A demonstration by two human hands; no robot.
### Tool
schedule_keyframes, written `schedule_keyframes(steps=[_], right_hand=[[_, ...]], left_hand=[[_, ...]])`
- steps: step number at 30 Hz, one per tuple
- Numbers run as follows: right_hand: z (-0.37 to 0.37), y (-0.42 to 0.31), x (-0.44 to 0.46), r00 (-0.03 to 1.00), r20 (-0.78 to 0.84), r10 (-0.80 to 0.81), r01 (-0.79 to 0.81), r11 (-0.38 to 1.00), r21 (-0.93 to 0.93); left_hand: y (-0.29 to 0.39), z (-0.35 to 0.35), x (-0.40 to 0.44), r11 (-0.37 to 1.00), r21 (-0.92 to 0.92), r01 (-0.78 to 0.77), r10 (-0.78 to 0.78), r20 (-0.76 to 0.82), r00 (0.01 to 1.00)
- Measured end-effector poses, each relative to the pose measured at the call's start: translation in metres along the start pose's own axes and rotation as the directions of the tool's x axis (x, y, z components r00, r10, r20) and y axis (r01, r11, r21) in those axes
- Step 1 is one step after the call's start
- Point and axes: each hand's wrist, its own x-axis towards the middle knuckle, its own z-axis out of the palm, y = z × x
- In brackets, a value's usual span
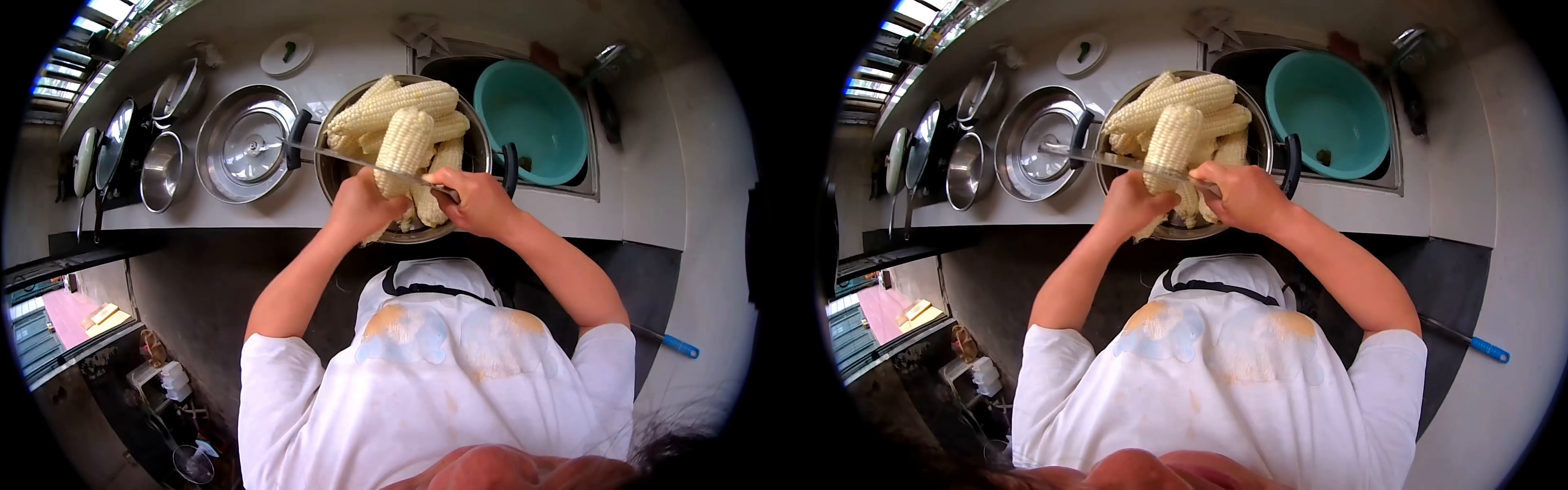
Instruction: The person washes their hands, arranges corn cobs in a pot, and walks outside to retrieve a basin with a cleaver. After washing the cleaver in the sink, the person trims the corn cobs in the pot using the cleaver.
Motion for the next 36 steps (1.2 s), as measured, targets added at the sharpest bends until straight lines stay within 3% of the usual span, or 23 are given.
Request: schedule_keyframes(steps=[2, 3, 6, 7, 9, 10, 13, 21, 23, 24, 26, 28, 31, 35, 36], right_hand=[[-0.002, -0.003, -0.005, 1.0, -0.019, -0.004, 0.005, 0.999, 0.047], [-0.003, -0.002, -0.001, 0.999, -0.038, -0.026, 0.029, 0.995, 0.099], [-0.008, -0.008, 0.0, 0.999, 0.036, 0.028, -0.031, 0.997, 0.071], [-0.009, -0.009, 0.0, 1.0, -0.015, -0.016, 0.017, 0.999, 0.05], [-0.004, -0.003, 0.0, 0.999, 0.015, 0.033, -0.033, 0.999, 0.003], [-0.003, 0.0, 0.0, 0.997, 0.036, 0.075, -0.073, 0.996, -0.051], [-0.006, 0.004, 0.003, 1.0, 0.0, 0.031, -0.031, 0.996, -0.082], [-0.009, -0.009, -0.005, 0.995, -0.094, -0.022, 0.007, 0.988, -0.152], [-0.005, -0.012, -0.002, 0.999, -0.053, 0.01, -0.021, 0.975, -0.223], [-0.003, -0.013, -0.003, 0.999, -0.004, 0.048, -0.047, 0.955, -0.294], [0.005, -0.016, -0.009, 0.998, -0.055, 0.022, -0.033, 0.977, -0.212], [-0.004, -0.013, -0.011, 0.994, -0.111, -0.006, -0.012, 0.986, -0.164], [-0.018, -0.025, -0.015, 0.973, -0.178, 0.146, -0.143, 0.989, 0.032], [-0.049, -0.029, -0.03, 0.927, -0.21, 0.31, -0.28, 0.947, 0.159], [-0.051, -0.025, -0.034, 0.903, -0.23, 0.364, -0.311, 0.921, 0.236]], left_hand=[[-0.004, -0.003, 0.002, 0.919, -0.385, 0.079, -0.018, 0.161, 0.987], [-0.003, -0.005, 0.002, 0.89, -0.448, 0.081, 0.001, 0.18, 0.984], [-0.002, -0.009, 0.0, 0.886, -0.447, 0.125, -0.026, 0.221, 0.975], [0.002, -0.008, 0.007, 0.887, -0.449, 0.109, -0.014, 0.211, 0.977], [0.005, 0.004, 0.006, 0.997, 0.041, 0.067, -0.067, -0.009, 0.998], [0.0, 0.012, 0.006, 0.997, 0.038, 0.068, -0.068, -0.007, 0.998], [-0.014, 0.028, 0.011, 0.971, -0.238, 0.029, -0.043, -0.054, 0.998], [0.008, 0.032, 0.004, 0.968, -0.248, 0.039, -0.063, -0.09, 0.994], [0.012, 0.038, 0.002, 0.88, -0.456, -0.131, 0.076, -0.138, 0.988], [0.012, 0.042, 0.0, 0.88, -0.457, -0.131, 0.076, -0.138, 0.988], [0.006, 0.043, -0.006, 0.946, -0.32, -0.056, 0.038, -0.063, 0.997], [-0.002, 0.04, -0.004, 0.925, -0.379, -0.015, 0.013, -0.007, 1.0], [-0.019, 0.009, -0.004, 0.997, 0.041, 0.064, -0.058, -0.123, 0.991], [-0.022, -0.046, -0.005, 0.99, 0.12, -0.072, 0.093, -0.177, 0.98], [-0.019, -0.051, -0.006, 0.945, 0.262, -0.196, 0.231, -0.111, 0.967]])
